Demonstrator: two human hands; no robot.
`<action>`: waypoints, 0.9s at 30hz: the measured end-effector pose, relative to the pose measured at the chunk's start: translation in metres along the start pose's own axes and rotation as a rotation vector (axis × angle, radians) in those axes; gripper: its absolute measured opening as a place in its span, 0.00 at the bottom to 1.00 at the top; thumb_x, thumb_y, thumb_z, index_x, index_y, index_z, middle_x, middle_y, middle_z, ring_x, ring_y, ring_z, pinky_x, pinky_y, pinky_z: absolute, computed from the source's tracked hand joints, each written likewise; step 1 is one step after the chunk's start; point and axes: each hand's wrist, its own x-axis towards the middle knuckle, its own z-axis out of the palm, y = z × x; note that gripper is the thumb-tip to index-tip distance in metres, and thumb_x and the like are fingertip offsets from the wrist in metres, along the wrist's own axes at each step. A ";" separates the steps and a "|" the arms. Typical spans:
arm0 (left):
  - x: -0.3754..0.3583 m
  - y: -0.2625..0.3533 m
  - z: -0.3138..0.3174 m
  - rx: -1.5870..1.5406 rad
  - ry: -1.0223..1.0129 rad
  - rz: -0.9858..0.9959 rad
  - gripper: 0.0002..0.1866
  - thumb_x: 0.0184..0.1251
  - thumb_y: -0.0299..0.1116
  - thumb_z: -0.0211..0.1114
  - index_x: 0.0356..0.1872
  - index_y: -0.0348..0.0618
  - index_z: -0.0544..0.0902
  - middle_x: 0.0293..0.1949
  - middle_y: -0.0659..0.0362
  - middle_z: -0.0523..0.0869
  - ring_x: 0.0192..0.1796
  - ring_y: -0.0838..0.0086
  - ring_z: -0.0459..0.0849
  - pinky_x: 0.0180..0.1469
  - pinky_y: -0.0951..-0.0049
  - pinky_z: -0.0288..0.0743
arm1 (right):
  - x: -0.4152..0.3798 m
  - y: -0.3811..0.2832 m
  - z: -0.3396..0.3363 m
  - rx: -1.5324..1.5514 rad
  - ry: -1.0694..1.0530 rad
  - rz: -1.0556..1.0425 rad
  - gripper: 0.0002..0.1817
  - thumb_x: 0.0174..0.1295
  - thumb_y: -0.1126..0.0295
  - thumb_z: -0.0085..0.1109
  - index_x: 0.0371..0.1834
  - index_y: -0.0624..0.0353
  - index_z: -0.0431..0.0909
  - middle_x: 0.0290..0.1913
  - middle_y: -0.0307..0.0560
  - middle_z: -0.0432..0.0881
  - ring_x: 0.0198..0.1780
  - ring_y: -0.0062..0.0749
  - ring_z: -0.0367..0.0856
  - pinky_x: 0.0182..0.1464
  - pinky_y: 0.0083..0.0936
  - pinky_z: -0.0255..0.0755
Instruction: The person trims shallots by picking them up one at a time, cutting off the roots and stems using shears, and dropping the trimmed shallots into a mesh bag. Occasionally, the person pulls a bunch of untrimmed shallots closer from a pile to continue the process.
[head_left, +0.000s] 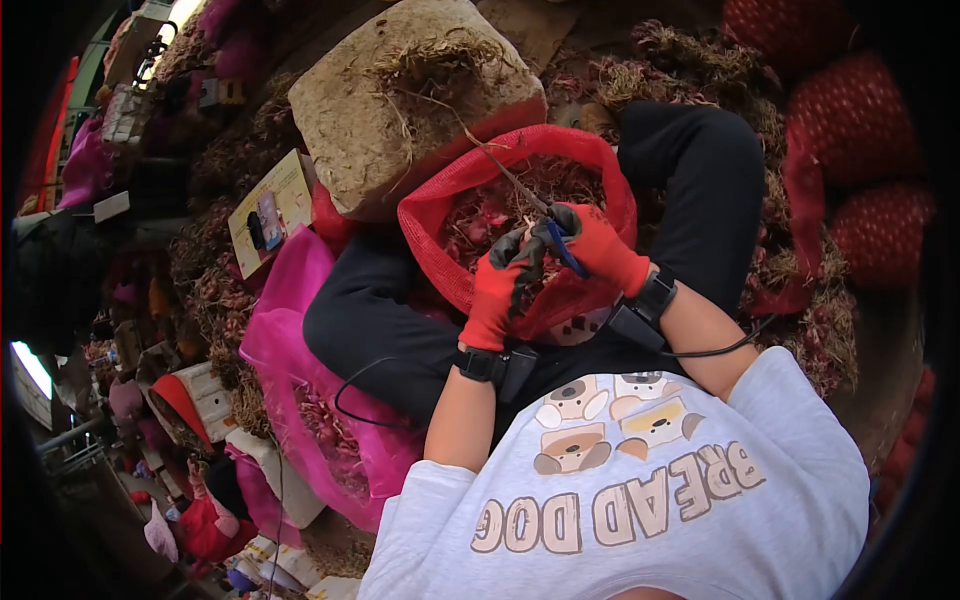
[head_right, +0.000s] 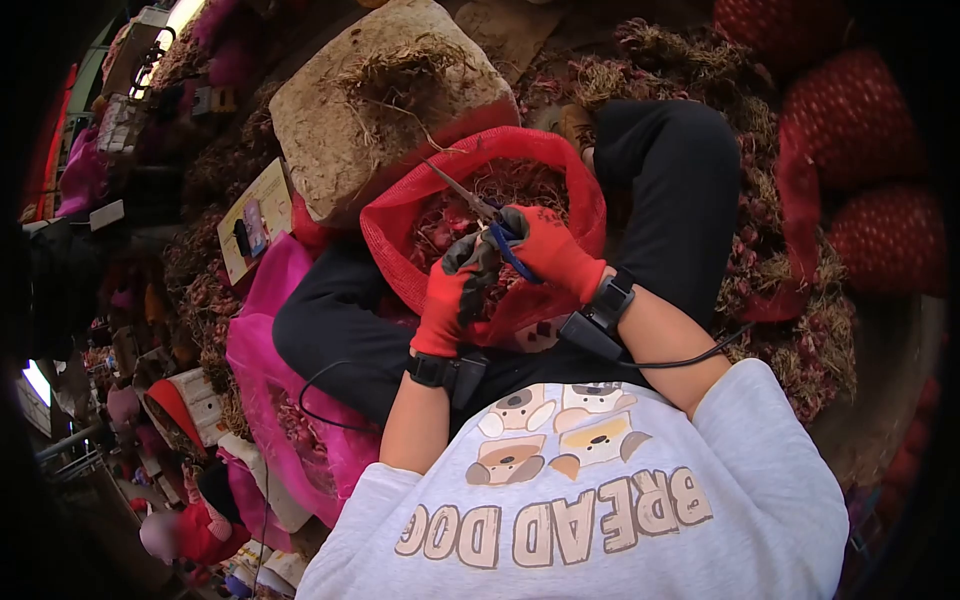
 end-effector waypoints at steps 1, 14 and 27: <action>-0.003 0.005 0.003 0.153 -0.010 0.080 0.12 0.73 0.33 0.55 0.51 0.38 0.77 0.40 0.62 0.81 0.40 0.83 0.79 0.43 0.82 0.73 | 0.001 0.005 0.001 -0.032 0.006 -0.071 0.10 0.59 0.68 0.62 0.38 0.62 0.79 0.27 0.42 0.81 0.25 0.22 0.80 0.24 0.16 0.73; -0.002 0.023 0.026 -0.042 0.023 0.109 0.20 0.72 0.36 0.57 0.60 0.38 0.70 0.47 0.59 0.80 0.47 0.79 0.79 0.49 0.80 0.73 | -0.006 -0.002 -0.003 0.784 0.227 0.481 0.11 0.63 0.68 0.56 0.43 0.64 0.77 0.26 0.42 0.79 0.24 0.24 0.79 0.25 0.19 0.75; 0.004 0.021 0.008 -0.267 0.142 0.291 0.21 0.73 0.27 0.53 0.64 0.39 0.64 0.56 0.52 0.75 0.56 0.69 0.78 0.61 0.73 0.73 | 0.004 -0.001 -0.005 -0.552 0.108 0.074 0.13 0.57 0.61 0.62 0.38 0.58 0.78 0.32 0.53 0.82 0.34 0.46 0.82 0.37 0.36 0.73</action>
